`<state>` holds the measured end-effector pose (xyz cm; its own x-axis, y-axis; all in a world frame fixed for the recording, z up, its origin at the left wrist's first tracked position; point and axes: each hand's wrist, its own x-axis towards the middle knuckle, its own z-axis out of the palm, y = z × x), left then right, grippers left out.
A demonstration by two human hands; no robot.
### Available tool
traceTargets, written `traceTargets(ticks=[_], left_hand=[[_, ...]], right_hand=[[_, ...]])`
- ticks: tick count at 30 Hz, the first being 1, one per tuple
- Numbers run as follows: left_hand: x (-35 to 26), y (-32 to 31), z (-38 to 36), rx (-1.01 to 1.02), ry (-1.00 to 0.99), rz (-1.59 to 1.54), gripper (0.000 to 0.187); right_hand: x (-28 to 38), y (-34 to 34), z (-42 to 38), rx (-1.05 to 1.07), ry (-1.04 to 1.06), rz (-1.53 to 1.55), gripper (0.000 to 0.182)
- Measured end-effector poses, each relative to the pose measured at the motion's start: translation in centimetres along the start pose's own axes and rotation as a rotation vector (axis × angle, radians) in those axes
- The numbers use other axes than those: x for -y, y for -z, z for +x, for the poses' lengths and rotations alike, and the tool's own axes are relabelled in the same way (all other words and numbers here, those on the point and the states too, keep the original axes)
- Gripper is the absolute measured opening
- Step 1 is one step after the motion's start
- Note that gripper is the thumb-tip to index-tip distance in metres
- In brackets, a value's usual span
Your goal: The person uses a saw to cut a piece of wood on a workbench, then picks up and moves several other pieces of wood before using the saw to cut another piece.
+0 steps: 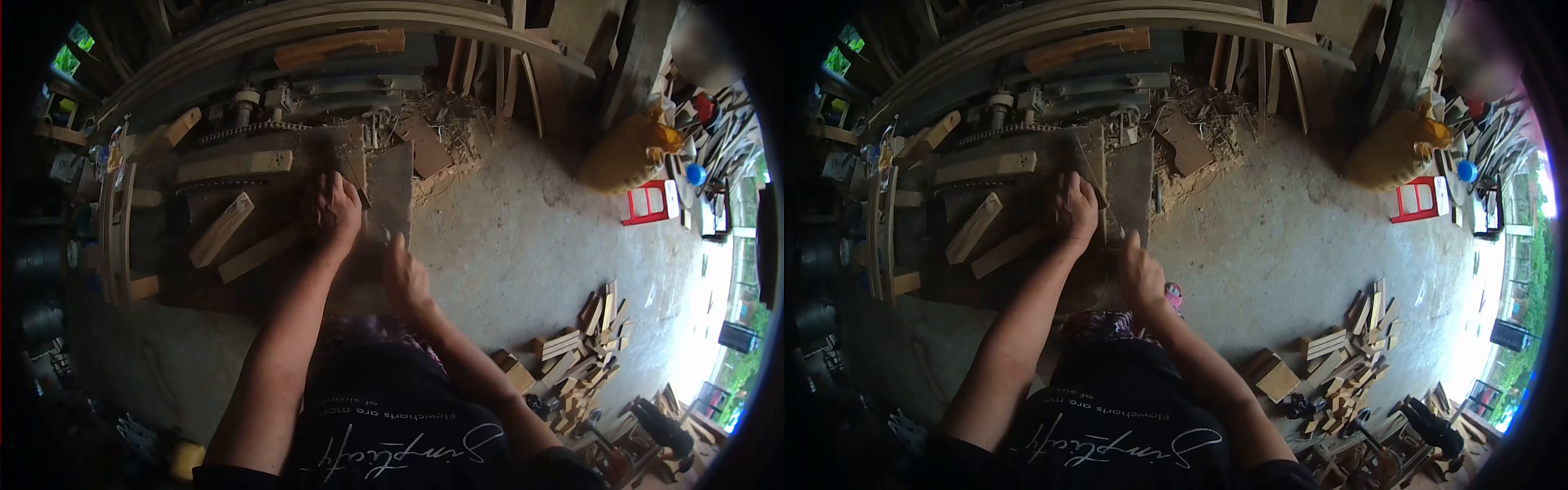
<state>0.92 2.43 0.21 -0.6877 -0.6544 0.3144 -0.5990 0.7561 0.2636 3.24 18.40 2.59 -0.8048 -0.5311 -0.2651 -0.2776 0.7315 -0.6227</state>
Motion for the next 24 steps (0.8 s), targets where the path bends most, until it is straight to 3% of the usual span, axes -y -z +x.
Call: traceTargets(ticks=[3,4,6,9,10,13,15,17,24], left_hand=[[1.0,-1.9,-0.1,-0.046,-0.02,0.001,0.014],[0.7,-1.4,-0.1,-0.014,0.004,-0.002,0.014],[0.7,-2.1,-0.3,-0.053,0.013,0.017,0.014],[0.2,-1.0,-0.2,-0.205,-0.062,-0.011,0.012],[-0.3,-0.1,-0.2,-0.012,0.044,-0.005,0.014],[0.8,-1.1,0.2,0.002,-0.022,0.033,0.013],[0.7,-1.3,0.3,-0.054,-0.044,0.029,0.013],[0.5,-1.2,0.0,-0.049,0.004,0.027,0.013],[0.6,-1.1,-0.1,-0.062,-0.025,0.078,0.012]], right_hand=[[1.9,-0.1,4.4,0.007,0.081,0.032,0.022],[1.8,-0.3,3.9,-0.08,0.126,-0.013,0.011],[0.2,0.6,-0.5,0.098,-0.054,-0.09,0.01],[-0.9,-0.4,-1.7,0.038,-0.038,-0.052,0.019],[-0.1,0.0,0.2,0.059,-0.03,0.009,0.018],[1.6,-0.5,4.5,0.001,0.082,0.021,0.016],[1.2,-0.1,2.7,-0.053,0.074,0.066,0.015],[0.5,1.0,-0.6,0.135,-0.108,-0.083,0.01],[2.2,0.2,4.0,0.042,-0.001,-0.008,0.015]])
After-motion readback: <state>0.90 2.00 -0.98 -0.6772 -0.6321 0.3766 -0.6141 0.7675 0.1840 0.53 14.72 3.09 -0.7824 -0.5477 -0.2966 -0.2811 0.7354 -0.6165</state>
